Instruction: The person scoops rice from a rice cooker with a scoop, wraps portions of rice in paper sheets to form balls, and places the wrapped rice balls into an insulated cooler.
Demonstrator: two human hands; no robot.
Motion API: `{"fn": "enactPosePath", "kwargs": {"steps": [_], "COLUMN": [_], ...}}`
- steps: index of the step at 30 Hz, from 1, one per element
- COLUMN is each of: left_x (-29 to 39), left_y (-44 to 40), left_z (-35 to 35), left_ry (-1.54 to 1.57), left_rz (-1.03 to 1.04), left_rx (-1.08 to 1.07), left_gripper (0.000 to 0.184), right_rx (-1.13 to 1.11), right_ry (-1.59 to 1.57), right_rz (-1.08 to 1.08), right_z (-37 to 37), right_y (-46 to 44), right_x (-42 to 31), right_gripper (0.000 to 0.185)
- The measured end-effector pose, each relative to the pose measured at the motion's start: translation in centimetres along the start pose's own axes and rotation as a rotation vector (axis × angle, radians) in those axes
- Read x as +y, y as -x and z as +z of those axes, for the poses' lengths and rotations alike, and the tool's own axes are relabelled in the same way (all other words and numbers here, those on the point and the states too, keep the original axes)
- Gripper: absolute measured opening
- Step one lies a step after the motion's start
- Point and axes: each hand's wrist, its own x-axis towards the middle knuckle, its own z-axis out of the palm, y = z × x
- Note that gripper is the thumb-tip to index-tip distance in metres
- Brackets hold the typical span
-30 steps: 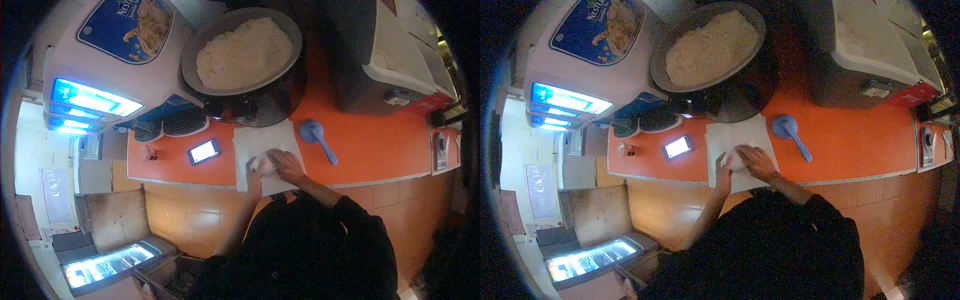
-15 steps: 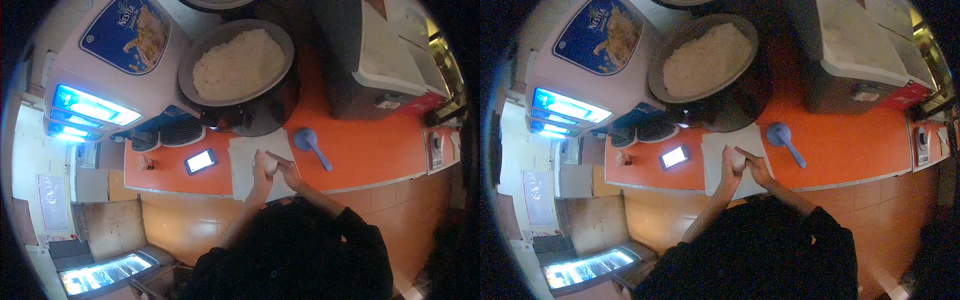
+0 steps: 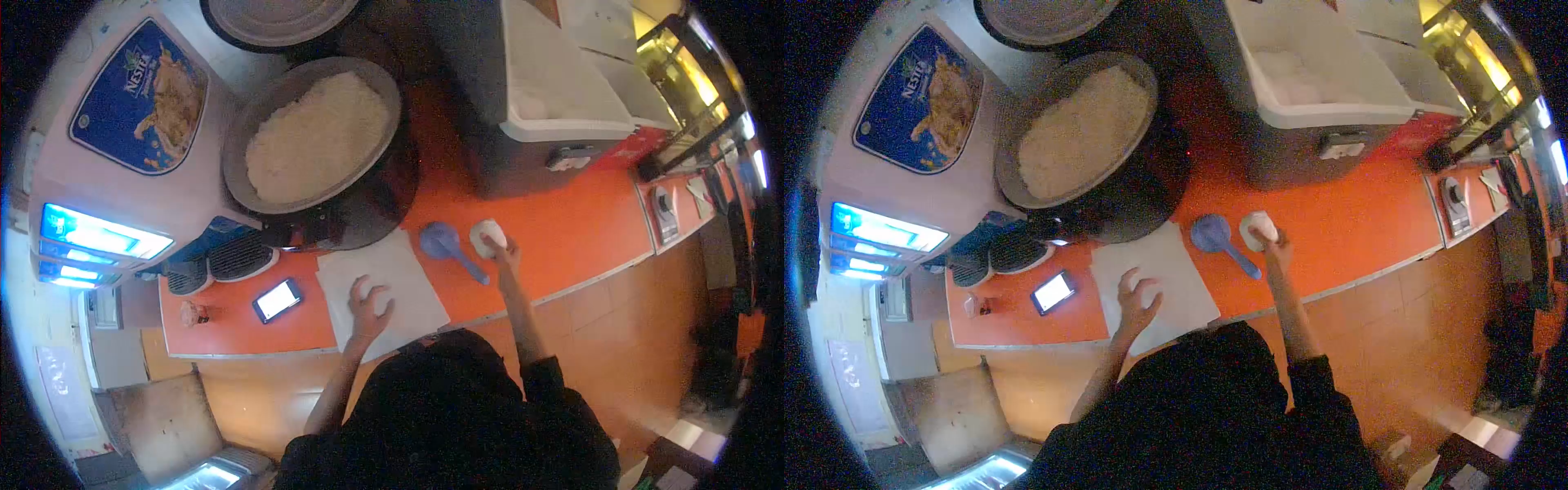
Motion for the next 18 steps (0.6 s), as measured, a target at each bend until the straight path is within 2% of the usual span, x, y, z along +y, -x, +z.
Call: {"fn": "enactPosePath", "kwargs": {"steps": [2,4,6,7,9,10,12,13,15,16,18], "left_x": [-1.6,-2.8,-3.7,-3.9,-4.3,-4.5,-4.3,-4.3,-4.5,-4.6,-4.6], "left_y": [1.7,2.6,3.3,3.6,3.7,3.9,3.9,4.0,4.1,4.1,4.2], "left_z": [-0.6,-1.4,-1.7,-1.7,-1.6,-1.6,-1.8,-1.9,-1.7,-1.8,-2.1], "left_ry": [-0.064,-0.139,-0.175,-0.215,-0.228,-0.243,-0.238,-0.235,-0.220,-0.204,-0.191], "left_rz": [-0.029,-0.092,-0.098,-0.103,-0.109,-0.113,-0.125,-0.131,-0.157,-0.160,-0.180], "left_rx": [-0.002,-0.021,-0.060,-0.104,-0.124,-0.149,-0.152,-0.156,-0.145,-0.154,-0.118], "left_gripper": [0.055,0.058,0.061,0.063,0.065,0.067,0.067,0.068,0.068,0.068,0.069], "right_rx": [0.048,0.083,0.321,0.317,0.361,0.351,0.020,0.000,-0.135,-0.107,-0.019], "right_ry": [0.064,0.128,1.158,1.163,1.120,1.121,1.290,1.285,0.973,0.933,0.953], "right_rz": [-0.039,-0.071,-0.297,-0.301,-0.854,-0.863,-0.908,-0.928,-0.366,-0.458,-0.799], "right_z": [-1.9,-2.2,-1.6,-1.0,0.8,2.3,4.9,5.0,5.2,5.4,5.4], "right_y": [-2.3,-2.5,-1.3,-0.7,0.7,2.0,5.1,5.0,3.7,4.1,3.5], "right_x": [2.7,2.4,0.9,0.8,0.6,0.3,0.1,1.5,4.6,3.7,0.0], "right_gripper": [0.056,0.060,0.063,0.063,0.060,0.060,0.057,0.057,0.055,0.053,0.049]}}
